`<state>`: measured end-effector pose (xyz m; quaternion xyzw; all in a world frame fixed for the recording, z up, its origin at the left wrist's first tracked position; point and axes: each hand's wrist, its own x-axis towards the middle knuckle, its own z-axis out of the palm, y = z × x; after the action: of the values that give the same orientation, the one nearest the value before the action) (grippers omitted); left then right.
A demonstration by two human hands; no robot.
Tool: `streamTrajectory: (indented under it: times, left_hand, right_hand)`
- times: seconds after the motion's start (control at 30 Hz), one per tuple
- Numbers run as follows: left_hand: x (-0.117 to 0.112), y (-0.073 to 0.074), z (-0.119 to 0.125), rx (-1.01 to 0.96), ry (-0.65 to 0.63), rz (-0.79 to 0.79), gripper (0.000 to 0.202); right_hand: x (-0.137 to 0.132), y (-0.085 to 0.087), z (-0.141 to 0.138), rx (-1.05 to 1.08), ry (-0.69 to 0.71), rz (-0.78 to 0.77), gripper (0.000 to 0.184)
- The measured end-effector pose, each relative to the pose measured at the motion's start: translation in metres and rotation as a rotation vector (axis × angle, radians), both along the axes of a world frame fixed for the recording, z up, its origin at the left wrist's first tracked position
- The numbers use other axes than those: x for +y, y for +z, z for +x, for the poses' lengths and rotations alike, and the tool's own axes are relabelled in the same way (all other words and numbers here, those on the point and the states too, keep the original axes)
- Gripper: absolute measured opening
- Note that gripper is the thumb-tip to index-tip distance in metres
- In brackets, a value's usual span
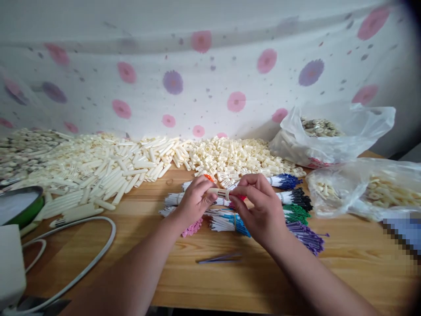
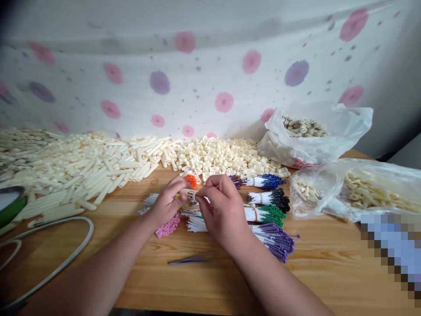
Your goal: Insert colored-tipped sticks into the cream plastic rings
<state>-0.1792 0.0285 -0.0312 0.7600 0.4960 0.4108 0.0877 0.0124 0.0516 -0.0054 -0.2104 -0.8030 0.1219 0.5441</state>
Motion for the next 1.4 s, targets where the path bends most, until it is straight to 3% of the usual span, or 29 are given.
streamTrajectory:
  times: [0.13,0.33,0.6,0.73,0.83,0.9,0.97,1.03,1.1,1.27,1.4]
  left_hand:
    - [0.001,-0.002,0.002,0.015,0.077,0.068,0.050]
    - [0.001,-0.002,0.003,0.072,0.170,0.125,0.047]
    - [0.001,-0.001,0.003,0.111,0.251,0.194,0.042]
    - [0.000,-0.001,0.003,0.088,0.247,0.158,0.041]
    - [0.001,-0.003,0.003,-0.081,0.190,0.032,0.044]
    - [0.002,-0.005,0.004,-0.279,0.125,-0.075,0.046]
    - [0.003,-0.005,0.006,-0.444,0.042,-0.180,0.047]
    - [0.001,-0.002,0.008,-0.496,-0.026,-0.263,0.044]
    - [-0.001,0.002,0.012,-0.478,-0.070,-0.325,0.038]
    - [-0.008,0.006,0.018,-0.442,-0.210,-0.485,0.023]
    - [-0.011,0.007,0.020,-0.351,-0.299,-0.530,0.023]
  right_hand:
    - [0.000,-0.005,-0.004,0.054,0.002,-0.076,0.010]
    - [0.004,-0.013,-0.008,0.146,0.027,-0.346,0.006]
    - [0.005,-0.016,-0.009,0.191,0.143,-0.554,0.011]
    - [0.011,-0.014,-0.003,0.205,0.199,-0.569,0.013]
    - [0.023,-0.007,0.010,0.213,0.126,-0.510,0.012]
    - [0.031,0.001,0.020,0.027,0.057,-0.490,0.012]
    - [0.036,0.007,0.029,-0.379,0.068,-0.447,0.011]
    - [0.036,0.010,0.034,-0.790,0.101,-0.351,0.012]
    - [0.032,0.010,0.035,-1.028,0.070,-0.258,0.015]
    - [0.019,0.005,0.033,-1.126,-0.035,-0.127,0.015]
    - [0.017,0.000,0.034,-1.148,-0.098,-0.106,0.012]
